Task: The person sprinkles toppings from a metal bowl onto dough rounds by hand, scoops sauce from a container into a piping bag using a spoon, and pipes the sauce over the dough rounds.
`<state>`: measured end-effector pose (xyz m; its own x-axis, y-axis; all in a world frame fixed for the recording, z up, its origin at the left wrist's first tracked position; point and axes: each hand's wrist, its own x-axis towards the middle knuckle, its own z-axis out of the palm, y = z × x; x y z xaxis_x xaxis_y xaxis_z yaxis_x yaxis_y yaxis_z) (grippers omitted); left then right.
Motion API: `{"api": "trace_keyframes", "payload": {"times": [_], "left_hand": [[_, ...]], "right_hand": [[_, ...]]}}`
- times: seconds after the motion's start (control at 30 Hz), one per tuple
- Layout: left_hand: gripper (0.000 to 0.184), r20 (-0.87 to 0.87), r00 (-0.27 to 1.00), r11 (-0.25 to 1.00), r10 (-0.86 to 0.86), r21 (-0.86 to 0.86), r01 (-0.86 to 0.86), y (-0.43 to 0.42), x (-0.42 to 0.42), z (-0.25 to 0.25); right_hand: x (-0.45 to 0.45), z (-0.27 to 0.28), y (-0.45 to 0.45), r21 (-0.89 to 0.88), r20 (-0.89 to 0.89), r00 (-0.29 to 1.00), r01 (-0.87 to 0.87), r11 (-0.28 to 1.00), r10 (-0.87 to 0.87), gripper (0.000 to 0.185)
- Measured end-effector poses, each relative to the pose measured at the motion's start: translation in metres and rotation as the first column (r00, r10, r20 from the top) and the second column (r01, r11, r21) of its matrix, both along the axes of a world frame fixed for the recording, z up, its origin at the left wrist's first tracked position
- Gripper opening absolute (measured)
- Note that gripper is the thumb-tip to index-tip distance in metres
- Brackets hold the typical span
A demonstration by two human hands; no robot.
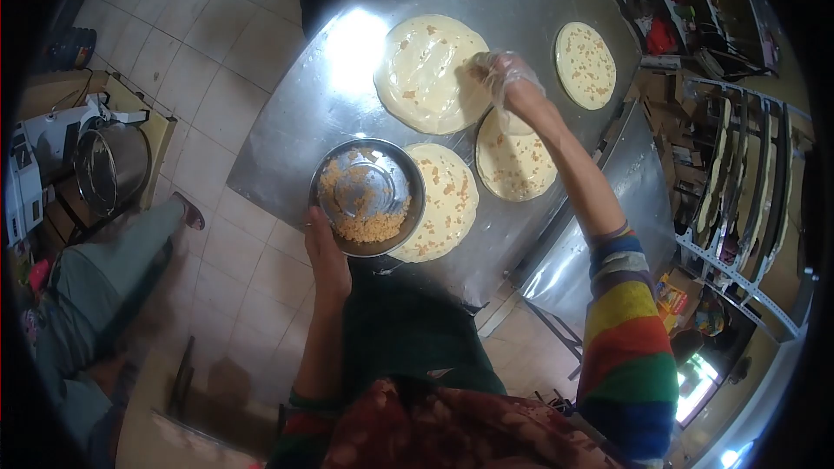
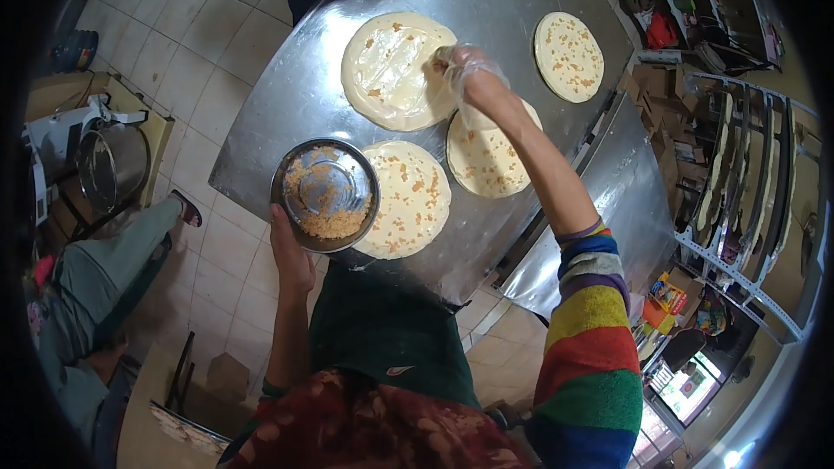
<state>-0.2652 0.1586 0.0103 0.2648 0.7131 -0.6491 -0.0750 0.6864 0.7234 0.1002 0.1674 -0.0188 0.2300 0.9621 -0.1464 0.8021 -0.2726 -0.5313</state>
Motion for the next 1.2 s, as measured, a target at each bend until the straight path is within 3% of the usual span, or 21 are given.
{"api": "trace_keyframes", "payload": {"times": [0.07,0.17,0.2,0.3,0.33,0.53,0.63,0.67,0.73,0.8,0.9,0.93,1.0,1.03,1.17,1.2], "left_hand": [[0.058,-0.01,1.0,1.0,-0.003,0.005,0.003,0.0,0.0,-0.001],[0.058,-0.011,1.0,1.0,0.016,0.002,-0.016,-0.001,0.0,-0.004],[0.058,-0.002,1.0,1.0,0.018,-0.005,-0.018,-0.001,0.001,-0.001],[0.057,0.015,1.0,1.0,0.012,-0.025,-0.012,0.0,0.002,0.003],[0.057,0.02,1.0,0.999,0.01,-0.031,-0.009,0.0,0.002,0.003],[0.056,0.028,1.0,0.999,0.012,-0.03,-0.012,-0.003,0.001,0.002],[0.056,0.038,0.999,0.999,-0.021,-0.048,0.023,-0.001,0.001,0.01],[0.056,0.045,0.999,0.999,-0.012,-0.048,0.014,-0.001,0.001,0.01],[0.056,0.06,0.998,0.999,0.005,-0.047,-0.002,-0.001,0.0,0.009],[0.057,0.063,0.998,0.999,0.004,-0.044,-0.001,-0.001,-0.001,0.007],[0.059,0.045,0.999,0.999,0.008,-0.036,-0.006,-0.002,-0.003,0.004],[0.059,0.035,0.999,0.999,0.01,-0.033,-0.009,-0.003,-0.003,0.003],[0.06,0.033,0.999,1.0,-0.004,-0.022,0.005,-0.003,-0.004,0.001],[0.06,0.031,0.999,1.0,-0.012,-0.017,0.012,-0.003,-0.006,0.002],[0.06,0.045,0.999,0.999,-0.012,-0.036,0.013,-0.002,-0.003,0.01],[0.06,0.038,0.999,0.999,-0.004,-0.033,0.005,-0.002,-0.003,0.01]], "right_hand": [[-0.002,-0.021,-0.005,0.127,0.14,0.982,-0.143,0.982,0.125,0.016],[0.0,-0.021,0.006,0.222,0.125,0.979,-0.186,0.957,0.162,0.016],[-0.003,-0.011,0.011,0.131,-0.311,0.942,0.175,0.976,-0.127,0.017],[0.018,-0.01,0.021,0.028,0.0,0.996,0.086,0.996,-0.086,0.017],[0.016,0.001,0.019,0.108,0.06,0.997,0.032,0.994,-0.039,0.016],[0.022,-0.01,-0.017,0.146,0.214,0.977,-0.018,0.989,-0.014,0.014],[-0.001,0.003,-0.028,-0.003,0.165,0.986,0.011,1.0,-0.011,0.017],[-0.007,0.004,-0.035,0.058,0.134,0.991,-0.017,0.998,0.009,0.019],[-0.019,-0.002,-0.046,0.082,-0.084,0.993,0.093,0.992,-0.086,0.02],[-0.032,-0.009,-0.055,0.047,-0.461,0.858,0.277,0.96,-0.225,0.033],[-0.051,-0.026,-0.051,0.219,-0.359,0.931,0.158,0.963,-0.071,0.024],[-0.056,-0.022,-0.05,-0.064,-0.549,0.785,0.303,0.951,-0.287,0.022],[-0.06,-0.019,-0.041,0.1,-0.211,0.976,0.076,0.992,-0.054,0.023],[-0.063,-0.016,-0.036,0.147,-0.017,0.998,-0.058,0.988,0.061,0.023],[-0.056,-0.016,-0.012,0.007,-0.081,0.993,0.09,0.996,-0.089,0.026],[-0.055,-0.014,-0.007,0.029,-0.296,0.93,0.237,0.971,-0.218,0.023]]}}
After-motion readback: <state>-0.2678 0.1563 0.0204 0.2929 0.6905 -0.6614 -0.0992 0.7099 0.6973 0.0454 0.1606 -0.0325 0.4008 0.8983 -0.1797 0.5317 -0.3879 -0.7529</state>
